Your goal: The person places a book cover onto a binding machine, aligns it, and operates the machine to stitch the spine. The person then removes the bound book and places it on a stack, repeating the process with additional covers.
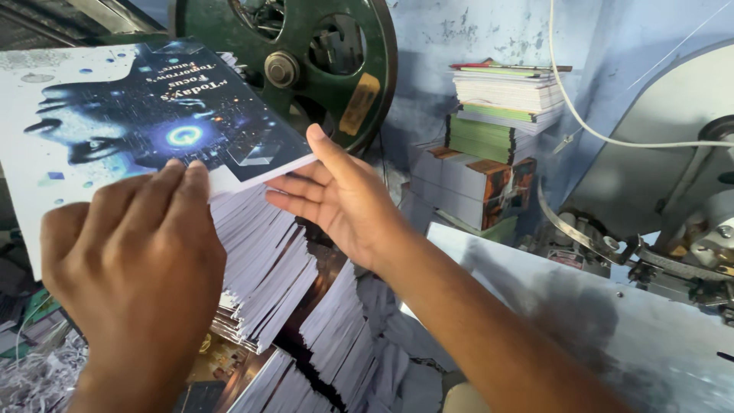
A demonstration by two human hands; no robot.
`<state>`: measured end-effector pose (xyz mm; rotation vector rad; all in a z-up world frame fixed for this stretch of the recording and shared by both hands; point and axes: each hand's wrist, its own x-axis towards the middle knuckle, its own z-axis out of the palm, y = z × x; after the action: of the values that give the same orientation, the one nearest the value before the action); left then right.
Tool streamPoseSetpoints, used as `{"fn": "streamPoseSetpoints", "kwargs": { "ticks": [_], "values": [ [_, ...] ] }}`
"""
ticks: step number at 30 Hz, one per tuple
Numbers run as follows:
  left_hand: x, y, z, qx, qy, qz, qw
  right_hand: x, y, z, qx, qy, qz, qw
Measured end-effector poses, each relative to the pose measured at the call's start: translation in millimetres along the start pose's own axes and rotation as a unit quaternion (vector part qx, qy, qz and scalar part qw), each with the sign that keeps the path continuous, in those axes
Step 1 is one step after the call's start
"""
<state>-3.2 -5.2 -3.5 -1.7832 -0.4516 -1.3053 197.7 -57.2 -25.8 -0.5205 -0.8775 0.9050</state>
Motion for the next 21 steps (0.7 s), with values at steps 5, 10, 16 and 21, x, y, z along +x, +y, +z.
{"fn": "streamPoseSetpoints", "kwargs": {
  "ticks": [5,10,16,21],
  "values": [
    [-5.6,3.9,-2.8,0.000,-0.012,-0.011,1.000,9.0,6.5,6.6,0.021,-0.009,0.024,0.999],
    [-14.3,7.7,-7.1,0.004,-0.048,-0.011,0.999,6.7,13.9,3.7,-0.007,-0.024,0.060,0.998],
    [-13.9,12.5,-17.8,-0.091,-0.161,-0.044,0.982,-6.0,23.3,-7.2,-0.017,0.027,0.043,0.999],
    [-2.4,-5.8,-11.3,-0.208,-0.124,-0.138,0.960,-32.0,20.1,-28.0,-0.028,0.061,0.017,0.998]
  ]
}}
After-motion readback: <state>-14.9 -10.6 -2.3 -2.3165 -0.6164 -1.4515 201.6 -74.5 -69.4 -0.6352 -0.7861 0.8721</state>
